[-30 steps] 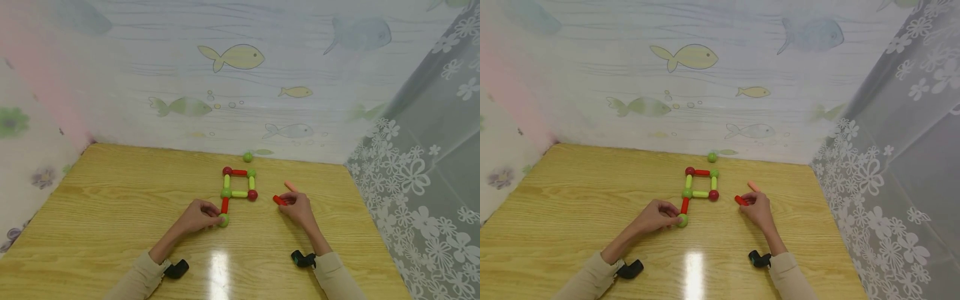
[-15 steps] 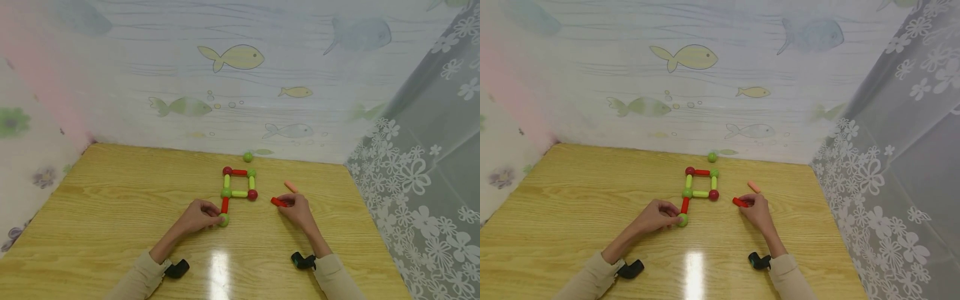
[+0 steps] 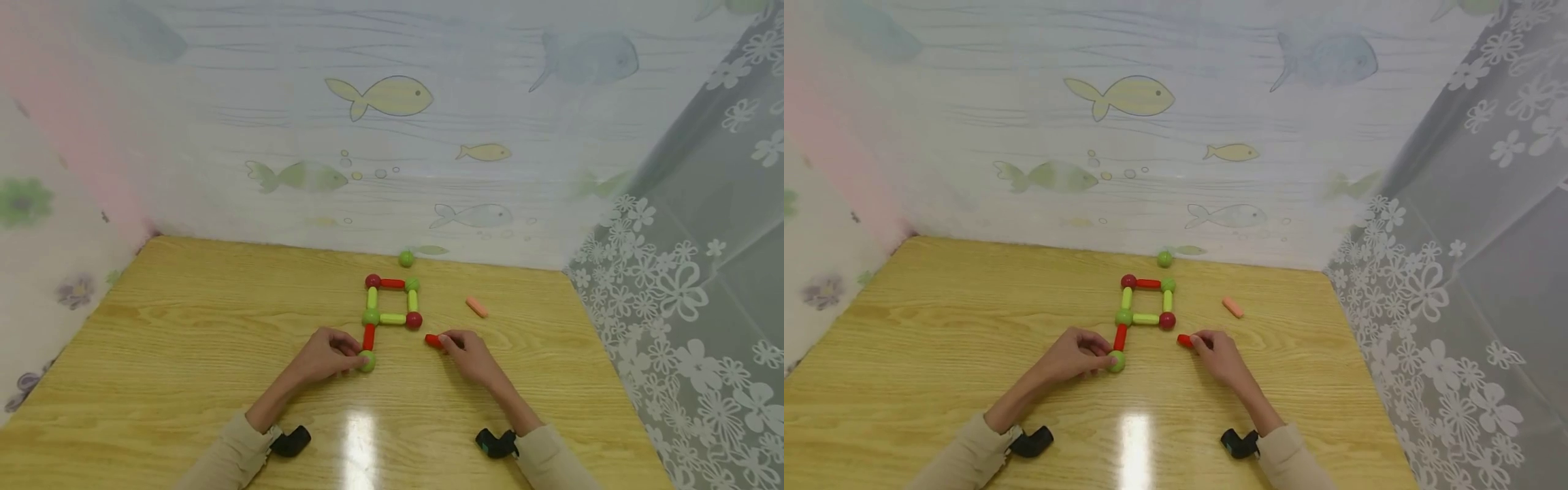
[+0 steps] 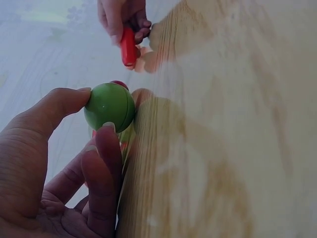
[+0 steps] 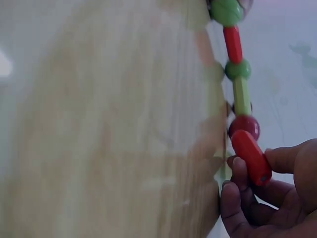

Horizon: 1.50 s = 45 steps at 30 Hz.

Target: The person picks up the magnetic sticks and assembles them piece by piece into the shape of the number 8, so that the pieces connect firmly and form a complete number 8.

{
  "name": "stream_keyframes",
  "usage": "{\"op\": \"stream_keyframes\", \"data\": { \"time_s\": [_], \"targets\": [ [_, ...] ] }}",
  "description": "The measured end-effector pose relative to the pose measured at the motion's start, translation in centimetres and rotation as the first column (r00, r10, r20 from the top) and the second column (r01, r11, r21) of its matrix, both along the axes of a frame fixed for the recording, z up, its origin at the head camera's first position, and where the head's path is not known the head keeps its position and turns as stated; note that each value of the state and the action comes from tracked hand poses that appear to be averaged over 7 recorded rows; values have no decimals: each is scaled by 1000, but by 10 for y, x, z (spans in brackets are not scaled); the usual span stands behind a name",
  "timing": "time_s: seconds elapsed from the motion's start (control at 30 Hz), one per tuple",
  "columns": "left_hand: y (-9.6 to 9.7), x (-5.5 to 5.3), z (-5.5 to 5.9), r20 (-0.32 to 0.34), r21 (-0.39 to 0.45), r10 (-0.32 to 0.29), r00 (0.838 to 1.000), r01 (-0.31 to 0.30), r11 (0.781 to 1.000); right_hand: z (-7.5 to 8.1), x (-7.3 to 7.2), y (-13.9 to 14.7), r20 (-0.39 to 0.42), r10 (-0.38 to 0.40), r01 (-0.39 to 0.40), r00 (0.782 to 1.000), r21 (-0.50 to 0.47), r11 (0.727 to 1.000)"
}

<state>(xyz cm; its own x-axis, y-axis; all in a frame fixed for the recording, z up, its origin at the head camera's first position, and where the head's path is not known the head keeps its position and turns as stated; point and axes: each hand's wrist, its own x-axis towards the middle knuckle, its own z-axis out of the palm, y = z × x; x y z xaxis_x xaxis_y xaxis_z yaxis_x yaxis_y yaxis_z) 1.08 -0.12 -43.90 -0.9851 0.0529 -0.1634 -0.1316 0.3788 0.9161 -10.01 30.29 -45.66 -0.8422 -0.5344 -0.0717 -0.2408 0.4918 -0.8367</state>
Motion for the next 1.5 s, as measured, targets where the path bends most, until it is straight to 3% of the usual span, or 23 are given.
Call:
{"op": "stream_keyframes", "data": {
  "time_s": [0.2,0.33,0.47,0.57,0.87,1.5],
  "targets": [
    [0,1,1,-1,5,1,1000,-1,1000,2,18,-13,33,92,-91,995,-36,995],
    [0,2,2,0,11,1,1000,-1,1000,2,26,-17,135,175,-157,975,-134,978],
    [1,2,2,1,10,6,1000,-6,1000,2,32,-21,250,201,-145,947,-223,964],
    [1,1,2,0,8,6,1000,-6,1000,1,35,-23,280,181,-110,943,-253,961],
    [1,1,2,10,10,9,1000,-9,1000,-2,35,-26,276,130,-54,952,-267,962],
    [2,1,2,14,19,12,1000,-12,1000,-4,31,-30,282,175,-95,943,-275,957]
  ]
}}
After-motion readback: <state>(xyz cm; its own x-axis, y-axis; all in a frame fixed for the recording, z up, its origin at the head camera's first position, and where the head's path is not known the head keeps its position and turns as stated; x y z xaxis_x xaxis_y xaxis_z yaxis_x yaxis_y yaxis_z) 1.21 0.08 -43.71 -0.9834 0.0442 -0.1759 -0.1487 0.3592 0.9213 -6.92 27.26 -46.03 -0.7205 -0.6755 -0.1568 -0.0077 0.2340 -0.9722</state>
